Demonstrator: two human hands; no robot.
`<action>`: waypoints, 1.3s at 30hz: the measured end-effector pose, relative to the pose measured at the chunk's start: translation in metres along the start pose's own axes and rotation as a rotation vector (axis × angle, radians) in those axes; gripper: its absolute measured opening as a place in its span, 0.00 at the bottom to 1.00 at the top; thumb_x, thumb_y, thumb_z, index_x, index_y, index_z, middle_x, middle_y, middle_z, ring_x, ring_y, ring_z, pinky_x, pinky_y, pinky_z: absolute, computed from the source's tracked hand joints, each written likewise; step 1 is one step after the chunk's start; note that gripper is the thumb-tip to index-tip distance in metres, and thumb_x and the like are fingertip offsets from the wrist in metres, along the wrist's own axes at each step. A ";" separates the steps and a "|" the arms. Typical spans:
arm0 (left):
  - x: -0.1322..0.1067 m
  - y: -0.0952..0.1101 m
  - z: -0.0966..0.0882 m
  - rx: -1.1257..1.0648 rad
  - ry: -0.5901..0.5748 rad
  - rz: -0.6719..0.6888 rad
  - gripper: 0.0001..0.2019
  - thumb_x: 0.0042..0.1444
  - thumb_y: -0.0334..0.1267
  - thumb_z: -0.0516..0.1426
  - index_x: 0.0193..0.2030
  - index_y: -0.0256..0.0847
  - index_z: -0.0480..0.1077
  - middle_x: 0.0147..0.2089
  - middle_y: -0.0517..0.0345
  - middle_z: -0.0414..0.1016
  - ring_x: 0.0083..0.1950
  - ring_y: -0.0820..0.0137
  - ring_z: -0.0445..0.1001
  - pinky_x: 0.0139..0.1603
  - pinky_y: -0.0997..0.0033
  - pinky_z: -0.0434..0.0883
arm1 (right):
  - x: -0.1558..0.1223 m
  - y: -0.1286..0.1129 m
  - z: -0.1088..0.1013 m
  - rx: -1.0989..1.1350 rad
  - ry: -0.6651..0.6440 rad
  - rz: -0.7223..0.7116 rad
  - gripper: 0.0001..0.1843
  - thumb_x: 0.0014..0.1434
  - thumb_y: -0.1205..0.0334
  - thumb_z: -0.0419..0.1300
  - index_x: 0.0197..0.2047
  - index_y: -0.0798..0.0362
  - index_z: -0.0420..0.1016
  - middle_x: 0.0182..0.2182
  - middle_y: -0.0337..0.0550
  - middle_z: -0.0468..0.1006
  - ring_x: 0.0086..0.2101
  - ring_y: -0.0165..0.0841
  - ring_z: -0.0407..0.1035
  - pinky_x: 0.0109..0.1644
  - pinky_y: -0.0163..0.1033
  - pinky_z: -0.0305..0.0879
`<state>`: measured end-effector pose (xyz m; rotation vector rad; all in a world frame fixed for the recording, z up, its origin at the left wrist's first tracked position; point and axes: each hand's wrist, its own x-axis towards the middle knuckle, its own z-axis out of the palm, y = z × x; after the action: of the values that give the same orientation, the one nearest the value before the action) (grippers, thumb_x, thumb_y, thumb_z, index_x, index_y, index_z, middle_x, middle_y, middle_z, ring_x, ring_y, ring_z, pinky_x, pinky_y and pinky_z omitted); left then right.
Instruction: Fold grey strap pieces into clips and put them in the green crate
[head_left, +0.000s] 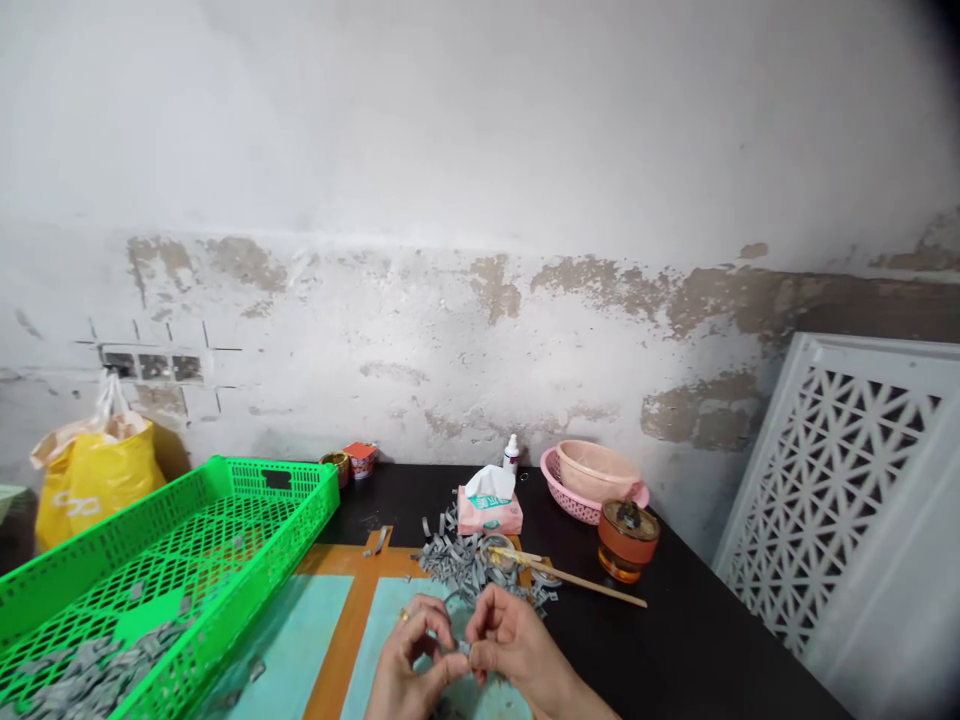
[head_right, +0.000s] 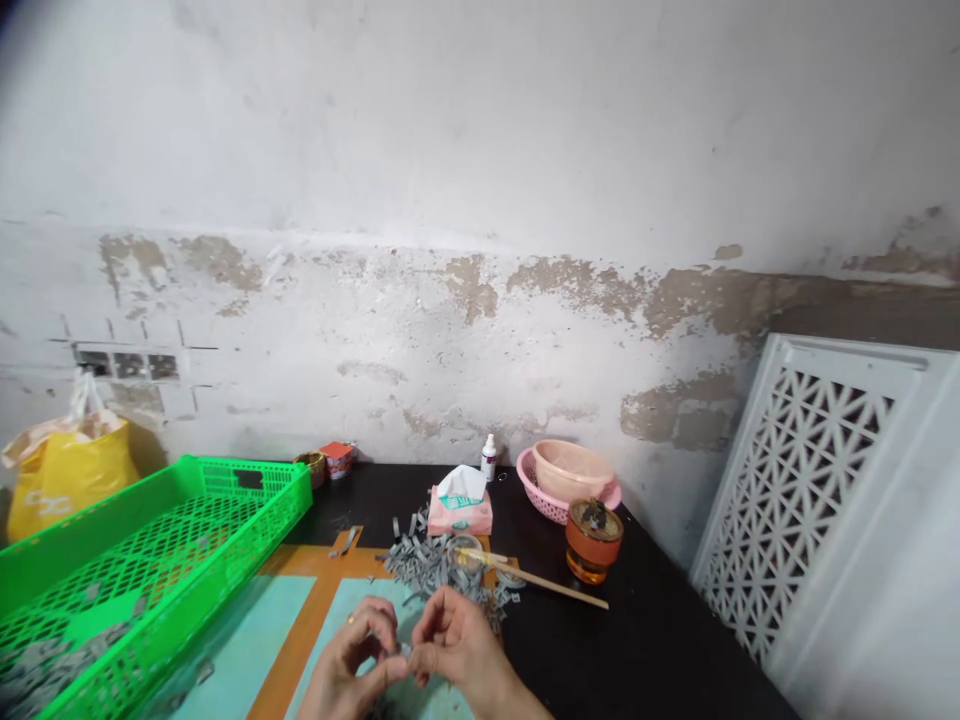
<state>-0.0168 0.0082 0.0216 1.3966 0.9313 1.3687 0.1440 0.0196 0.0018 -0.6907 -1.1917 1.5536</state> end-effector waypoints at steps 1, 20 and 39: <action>0.000 -0.001 -0.001 0.024 -0.011 0.002 0.10 0.37 0.39 0.70 0.20 0.41 0.74 0.32 0.57 0.69 0.34 0.63 0.69 0.31 0.71 0.66 | 0.000 -0.002 0.000 -0.012 0.004 -0.005 0.25 0.37 0.57 0.76 0.30 0.53 0.63 0.25 0.33 0.73 0.20 0.24 0.65 0.26 0.32 0.62; -0.004 0.003 0.002 -0.180 -0.219 -0.141 0.10 0.52 0.42 0.64 0.28 0.41 0.68 0.28 0.59 0.72 0.32 0.64 0.72 0.37 0.66 0.66 | 0.000 -0.001 -0.004 -0.009 -0.042 0.105 0.16 0.47 0.56 0.70 0.30 0.58 0.70 0.20 0.39 0.76 0.21 0.28 0.70 0.28 0.36 0.67; 0.001 -0.017 0.000 0.086 -0.022 -0.115 0.11 0.48 0.44 0.64 0.24 0.39 0.74 0.23 0.60 0.71 0.25 0.69 0.65 0.27 0.72 0.63 | 0.003 0.010 0.000 -0.420 0.170 0.046 0.07 0.47 0.62 0.64 0.28 0.56 0.70 0.16 0.33 0.71 0.19 0.27 0.66 0.26 0.33 0.64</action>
<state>-0.0148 0.0134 0.0059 1.3976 1.0506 1.2373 0.1395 0.0221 -0.0069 -1.1079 -1.3937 1.2602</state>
